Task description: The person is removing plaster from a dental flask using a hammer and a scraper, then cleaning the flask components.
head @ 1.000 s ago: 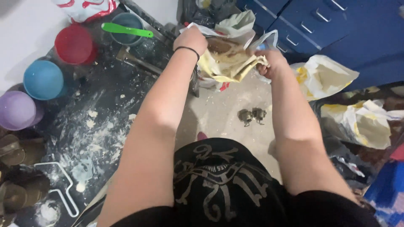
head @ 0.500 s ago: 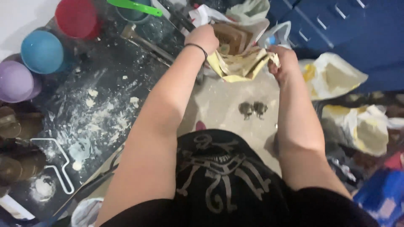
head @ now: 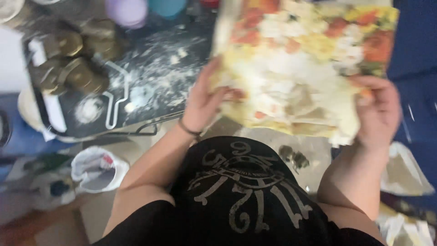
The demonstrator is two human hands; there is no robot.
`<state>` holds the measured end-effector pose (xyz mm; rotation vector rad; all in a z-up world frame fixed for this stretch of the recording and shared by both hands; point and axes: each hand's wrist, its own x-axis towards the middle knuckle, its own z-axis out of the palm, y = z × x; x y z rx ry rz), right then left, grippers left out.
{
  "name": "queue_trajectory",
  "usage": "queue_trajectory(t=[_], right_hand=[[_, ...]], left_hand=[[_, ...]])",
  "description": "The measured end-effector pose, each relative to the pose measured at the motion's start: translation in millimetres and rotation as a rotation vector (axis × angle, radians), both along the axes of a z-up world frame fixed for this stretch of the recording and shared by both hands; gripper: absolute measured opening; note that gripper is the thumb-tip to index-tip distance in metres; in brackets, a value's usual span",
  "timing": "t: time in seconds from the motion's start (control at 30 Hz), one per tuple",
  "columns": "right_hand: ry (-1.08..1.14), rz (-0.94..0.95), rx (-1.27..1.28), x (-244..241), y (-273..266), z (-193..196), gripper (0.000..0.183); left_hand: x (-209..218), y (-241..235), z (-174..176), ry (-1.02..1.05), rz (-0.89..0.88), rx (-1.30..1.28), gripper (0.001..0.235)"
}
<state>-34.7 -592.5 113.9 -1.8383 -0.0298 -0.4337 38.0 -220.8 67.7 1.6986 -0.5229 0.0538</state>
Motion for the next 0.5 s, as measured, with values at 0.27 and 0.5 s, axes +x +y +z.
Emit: queue_trajectory(t=[0.27,0.5], right_hand=[[0.444,0.600,-0.005,96.4,132.9,-97.4,0.047],[0.376,0.310,-0.701,154.4,141.8,-171.5,0.022]], left_hand=[[-87.5,146.9,-73.7,0.505,0.671,0.190,0.069],[-32.0,151.5,-121.0,0.448,0.750,0.342,0.069]])
